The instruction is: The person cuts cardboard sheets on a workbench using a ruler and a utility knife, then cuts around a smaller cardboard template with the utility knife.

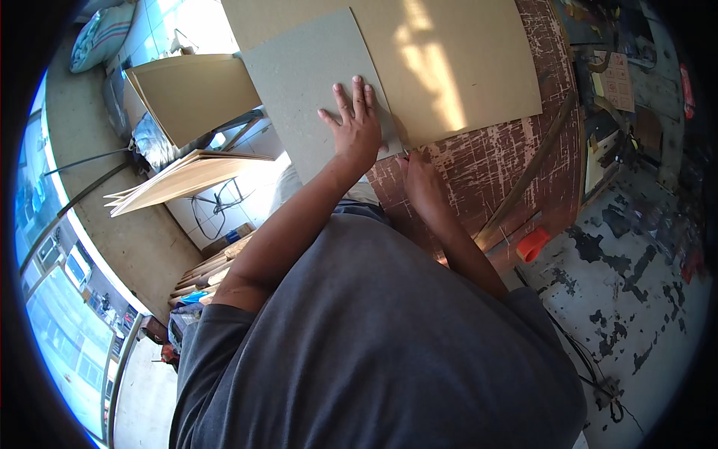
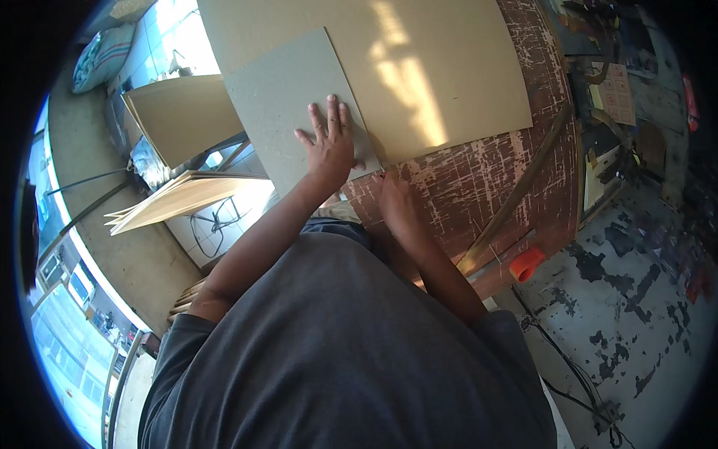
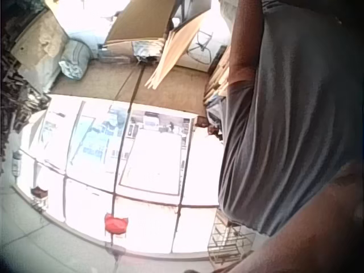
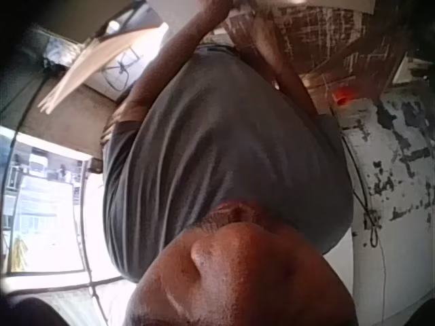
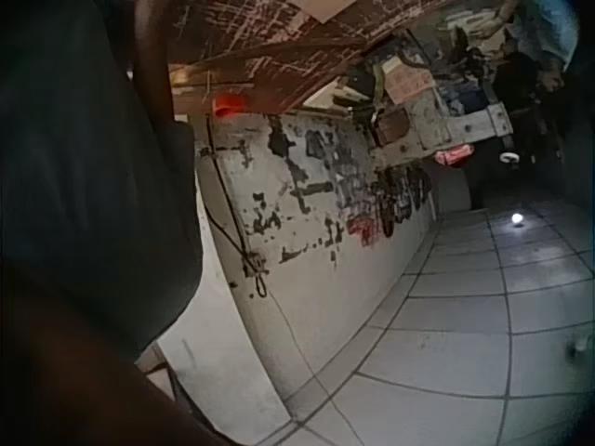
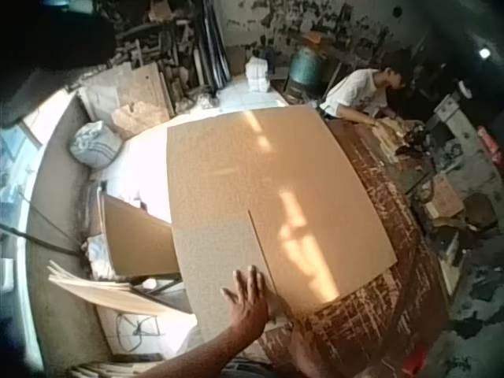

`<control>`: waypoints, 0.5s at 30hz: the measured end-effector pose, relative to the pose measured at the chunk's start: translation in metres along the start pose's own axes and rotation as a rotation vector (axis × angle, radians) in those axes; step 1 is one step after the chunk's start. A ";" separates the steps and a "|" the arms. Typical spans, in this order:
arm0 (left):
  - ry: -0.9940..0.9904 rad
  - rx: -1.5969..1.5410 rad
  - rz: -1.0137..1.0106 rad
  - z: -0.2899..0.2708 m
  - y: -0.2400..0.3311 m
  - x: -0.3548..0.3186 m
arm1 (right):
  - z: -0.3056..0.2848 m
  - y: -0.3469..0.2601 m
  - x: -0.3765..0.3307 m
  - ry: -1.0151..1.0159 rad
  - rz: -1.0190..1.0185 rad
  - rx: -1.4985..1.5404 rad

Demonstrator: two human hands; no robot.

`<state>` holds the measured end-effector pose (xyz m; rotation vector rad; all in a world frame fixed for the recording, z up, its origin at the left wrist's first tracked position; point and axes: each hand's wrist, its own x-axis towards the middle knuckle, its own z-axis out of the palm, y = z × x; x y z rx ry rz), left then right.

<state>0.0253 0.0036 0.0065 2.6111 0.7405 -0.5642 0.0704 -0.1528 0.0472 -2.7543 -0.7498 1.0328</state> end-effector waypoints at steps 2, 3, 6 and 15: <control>0.032 -0.007 0.003 0.000 0.000 0.001 | 0.004 0.010 -0.006 -0.039 -0.023 -0.013; 0.034 -0.005 0.002 0.001 0.001 0.000 | 0.007 0.014 -0.011 -0.038 -0.025 -0.012; -0.003 0.003 -0.013 -0.004 0.002 0.003 | 0.019 0.026 -0.013 -0.020 -0.053 0.097; 0.020 0.000 0.005 -0.003 0.002 -0.004 | -0.009 0.009 -0.001 0.006 -0.062 0.073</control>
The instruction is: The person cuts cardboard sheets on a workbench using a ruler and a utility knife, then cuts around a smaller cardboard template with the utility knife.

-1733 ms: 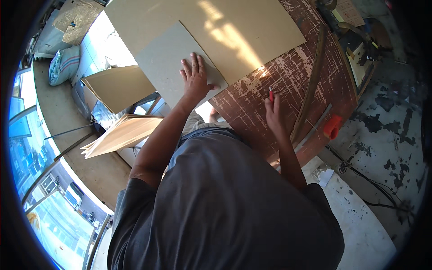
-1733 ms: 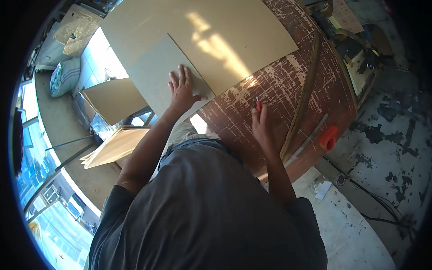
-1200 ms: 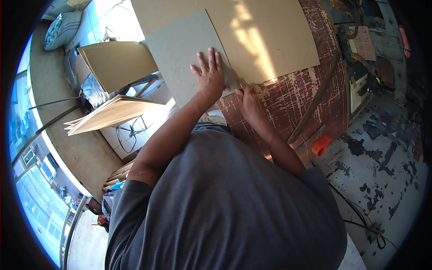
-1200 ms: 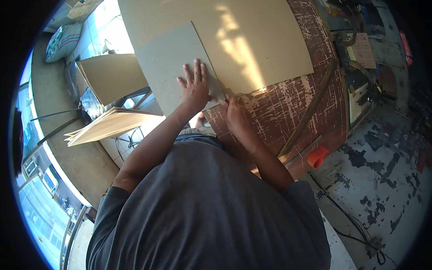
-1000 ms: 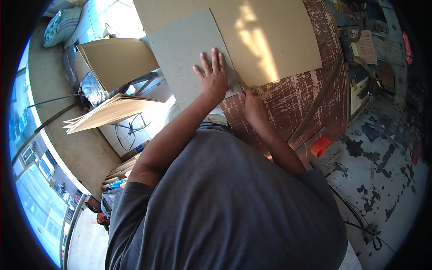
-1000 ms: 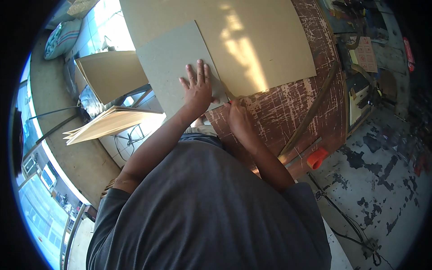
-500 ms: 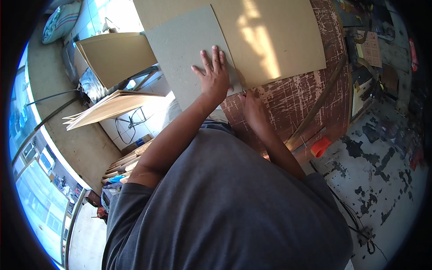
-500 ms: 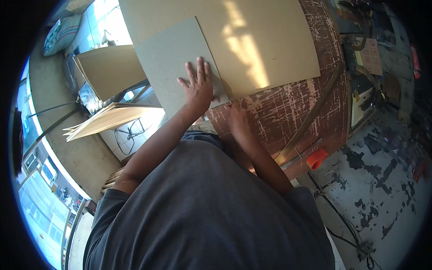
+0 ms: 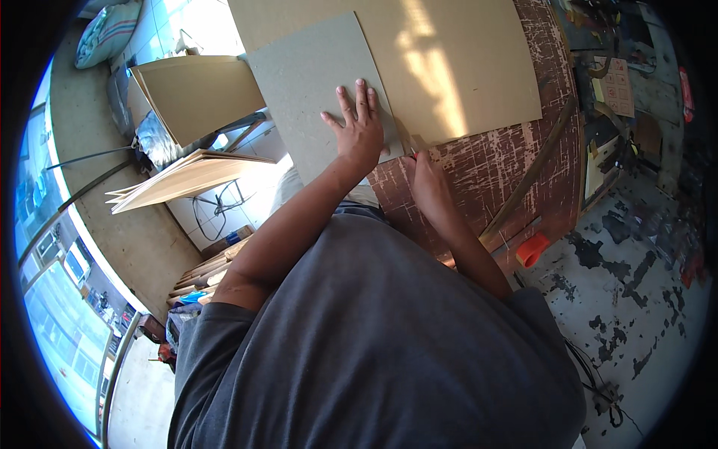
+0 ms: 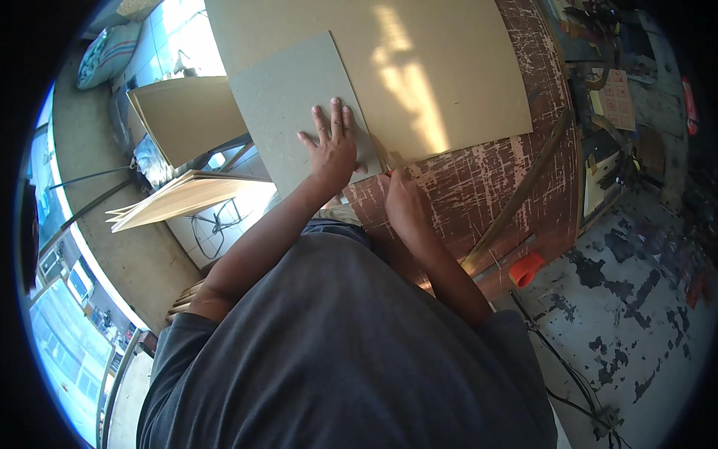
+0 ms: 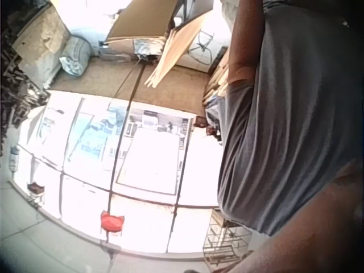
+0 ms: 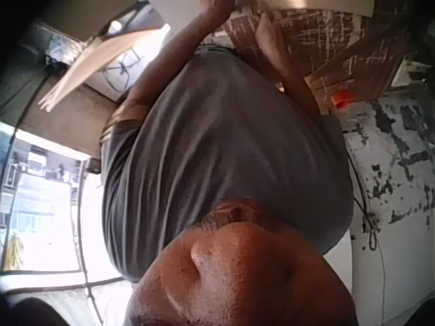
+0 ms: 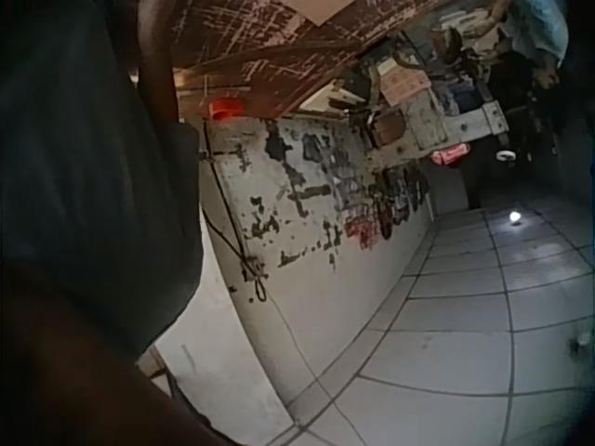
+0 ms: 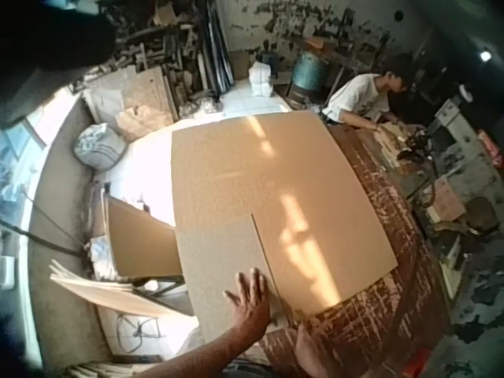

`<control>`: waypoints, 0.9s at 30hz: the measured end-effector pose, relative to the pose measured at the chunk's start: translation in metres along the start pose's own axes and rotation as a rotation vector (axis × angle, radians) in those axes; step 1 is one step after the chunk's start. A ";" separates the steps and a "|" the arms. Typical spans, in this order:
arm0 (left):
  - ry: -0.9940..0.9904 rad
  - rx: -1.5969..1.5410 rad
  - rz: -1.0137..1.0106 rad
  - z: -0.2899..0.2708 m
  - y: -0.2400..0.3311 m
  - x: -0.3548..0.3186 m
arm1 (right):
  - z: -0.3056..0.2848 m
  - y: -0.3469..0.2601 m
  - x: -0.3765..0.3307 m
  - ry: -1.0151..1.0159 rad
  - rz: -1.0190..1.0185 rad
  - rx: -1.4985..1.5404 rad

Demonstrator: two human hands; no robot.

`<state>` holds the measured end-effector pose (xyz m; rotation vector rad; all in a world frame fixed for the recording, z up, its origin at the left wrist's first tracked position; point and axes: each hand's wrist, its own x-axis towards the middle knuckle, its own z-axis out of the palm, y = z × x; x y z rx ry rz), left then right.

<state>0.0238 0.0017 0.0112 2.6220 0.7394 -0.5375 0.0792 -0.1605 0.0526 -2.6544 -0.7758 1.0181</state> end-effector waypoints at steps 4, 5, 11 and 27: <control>-0.006 -0.013 -0.003 -0.003 0.001 0.002 | 0.003 -0.002 0.012 -0.008 -0.015 -0.051; -0.017 -0.010 -0.001 -0.002 0.001 0.002 | 0.001 -0.006 0.011 -0.036 0.010 -0.053; -0.035 -0.017 -0.024 -0.004 0.001 0.001 | -0.002 -0.017 0.009 -0.060 0.022 -0.088; 0.018 -0.057 -0.005 0.006 -0.003 0.007 | 0.018 0.012 -0.002 -0.073 0.058 -0.103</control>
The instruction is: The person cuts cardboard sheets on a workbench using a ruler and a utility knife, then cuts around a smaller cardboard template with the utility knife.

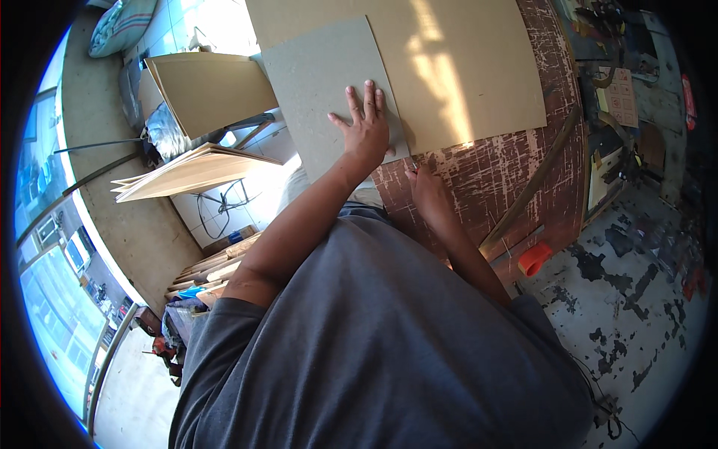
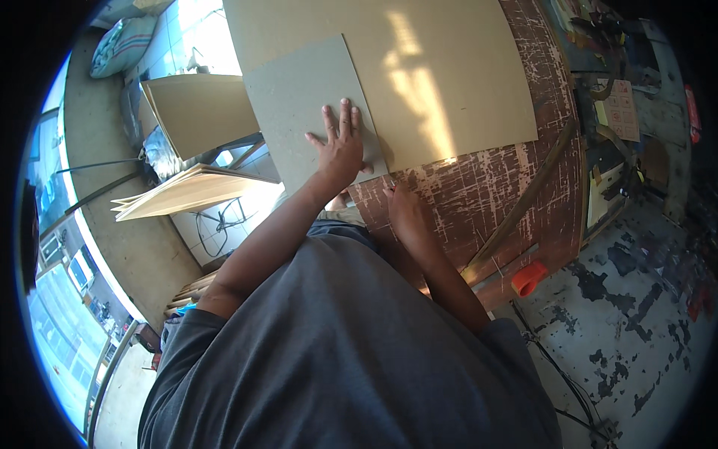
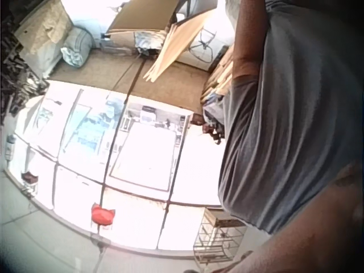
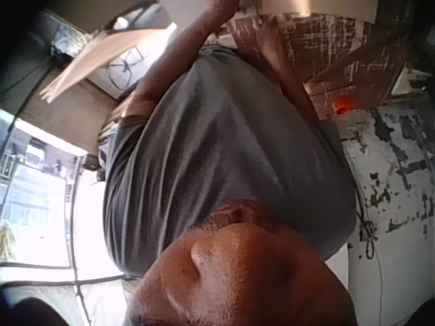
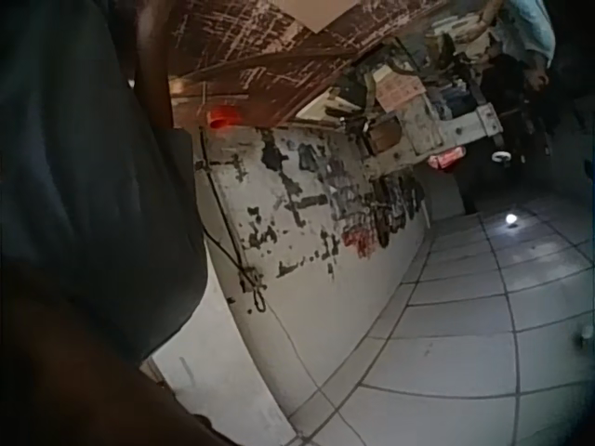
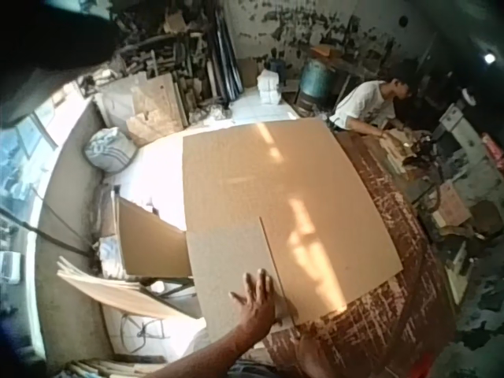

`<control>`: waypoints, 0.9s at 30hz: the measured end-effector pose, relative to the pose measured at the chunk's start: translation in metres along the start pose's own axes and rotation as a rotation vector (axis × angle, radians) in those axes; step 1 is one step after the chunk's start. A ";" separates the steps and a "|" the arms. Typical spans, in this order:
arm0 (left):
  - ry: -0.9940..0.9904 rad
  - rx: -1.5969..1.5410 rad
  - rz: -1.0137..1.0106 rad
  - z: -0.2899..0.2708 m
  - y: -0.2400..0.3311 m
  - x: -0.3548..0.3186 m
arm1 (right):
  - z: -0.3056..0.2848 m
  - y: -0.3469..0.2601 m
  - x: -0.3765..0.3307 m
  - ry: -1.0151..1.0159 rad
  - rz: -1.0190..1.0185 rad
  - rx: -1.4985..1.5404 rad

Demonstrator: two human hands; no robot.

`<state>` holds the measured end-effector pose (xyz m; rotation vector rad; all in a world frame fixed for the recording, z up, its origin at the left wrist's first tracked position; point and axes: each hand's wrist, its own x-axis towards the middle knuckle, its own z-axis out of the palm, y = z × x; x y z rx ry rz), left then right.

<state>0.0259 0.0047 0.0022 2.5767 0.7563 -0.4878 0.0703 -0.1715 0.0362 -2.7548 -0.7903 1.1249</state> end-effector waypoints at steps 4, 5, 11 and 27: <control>0.041 0.007 0.002 -0.001 0.004 -0.006 | 0.014 0.006 -0.005 0.058 -0.042 0.049; 0.029 0.007 -0.001 -0.003 0.004 -0.006 | 0.018 0.006 -0.006 0.105 -0.057 0.080; 0.041 -0.005 0.008 -0.006 -0.001 -0.005 | -0.018 0.003 -0.024 0.093 -0.066 0.126; -0.007 -0.017 0.025 -0.020 -0.003 0.000 | -0.107 -0.125 0.189 0.334 -0.266 0.076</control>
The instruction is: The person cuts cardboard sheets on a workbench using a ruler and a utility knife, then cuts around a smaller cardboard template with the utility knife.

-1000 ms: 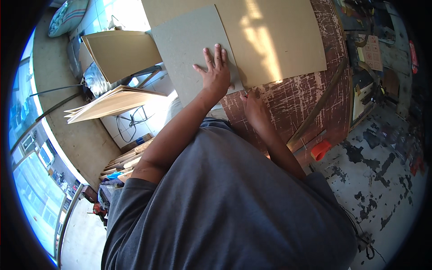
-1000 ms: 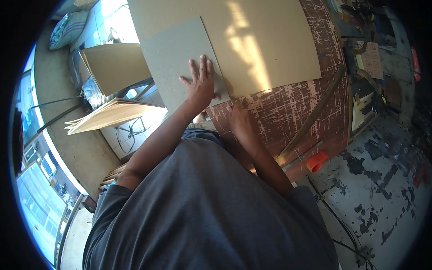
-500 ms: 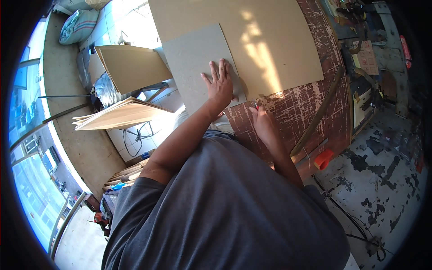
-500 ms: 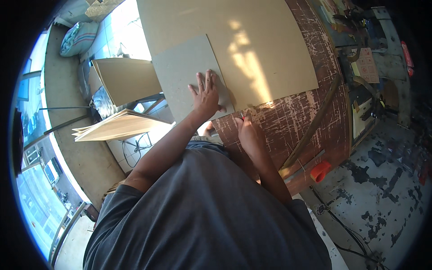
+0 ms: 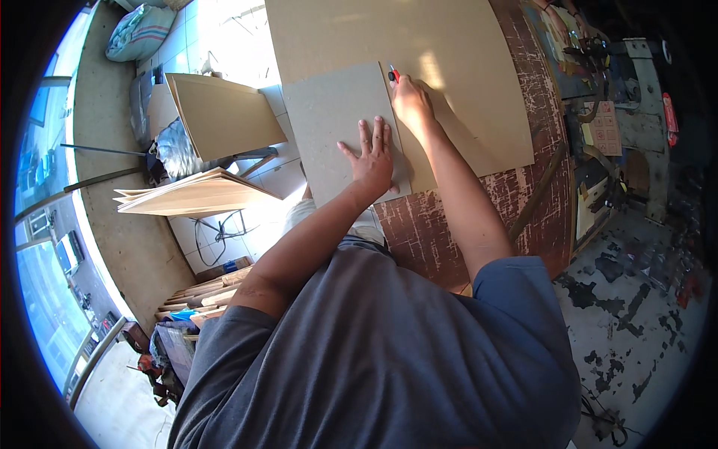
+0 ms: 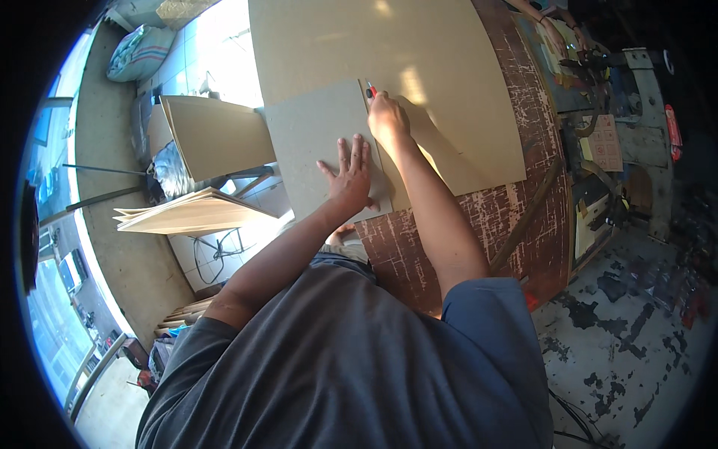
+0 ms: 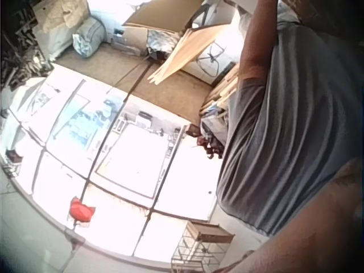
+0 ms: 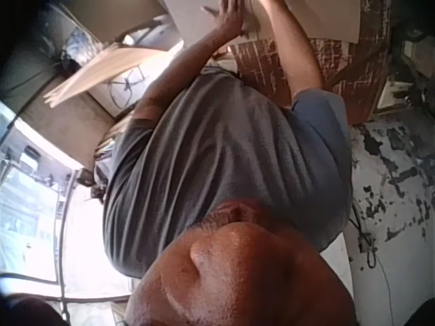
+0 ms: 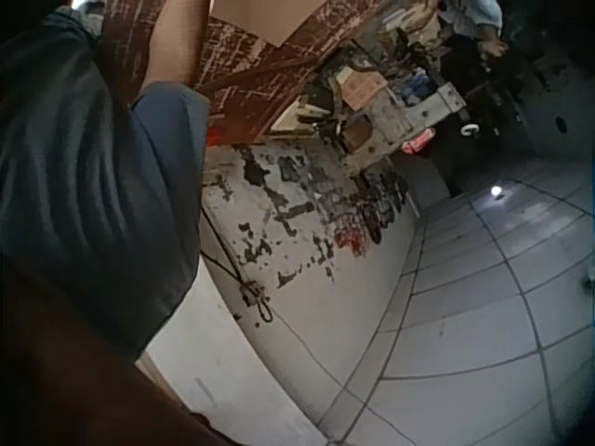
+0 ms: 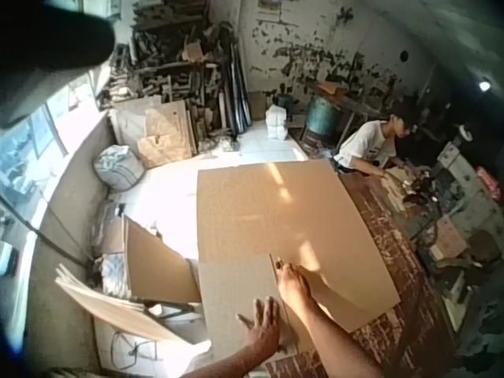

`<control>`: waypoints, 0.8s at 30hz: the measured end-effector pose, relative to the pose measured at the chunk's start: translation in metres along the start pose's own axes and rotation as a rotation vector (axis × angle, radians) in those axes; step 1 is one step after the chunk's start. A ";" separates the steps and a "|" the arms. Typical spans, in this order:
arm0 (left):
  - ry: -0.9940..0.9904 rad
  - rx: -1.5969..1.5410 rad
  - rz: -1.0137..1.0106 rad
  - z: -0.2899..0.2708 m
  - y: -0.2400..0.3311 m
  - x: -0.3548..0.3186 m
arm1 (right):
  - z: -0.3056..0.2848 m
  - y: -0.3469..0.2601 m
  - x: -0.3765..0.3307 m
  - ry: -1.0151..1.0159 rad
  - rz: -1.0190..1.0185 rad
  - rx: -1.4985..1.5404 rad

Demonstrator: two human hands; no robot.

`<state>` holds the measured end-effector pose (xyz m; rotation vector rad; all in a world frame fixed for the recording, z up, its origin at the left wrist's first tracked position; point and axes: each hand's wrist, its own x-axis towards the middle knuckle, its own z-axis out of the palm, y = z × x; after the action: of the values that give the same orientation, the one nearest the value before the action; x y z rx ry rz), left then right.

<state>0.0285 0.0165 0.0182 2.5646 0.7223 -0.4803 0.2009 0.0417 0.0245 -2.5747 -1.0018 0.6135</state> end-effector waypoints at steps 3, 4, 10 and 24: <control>0.016 0.027 0.013 0.001 0.002 0.002 | 0.017 0.007 0.025 -0.108 0.147 0.210; 0.013 0.022 0.001 0.003 0.000 0.001 | 0.018 0.000 0.025 -0.120 0.141 0.207; 0.047 0.003 -0.013 0.006 -0.003 0.000 | 0.016 -0.011 0.022 -0.133 0.105 0.083; 0.019 0.020 -0.006 0.000 -0.002 0.002 | 0.001 -0.015 0.024 -0.321 0.067 -0.197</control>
<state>0.0294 0.0191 0.0168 2.5899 0.7357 -0.4685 0.2080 0.0690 0.0232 -2.7461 -1.1279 1.0192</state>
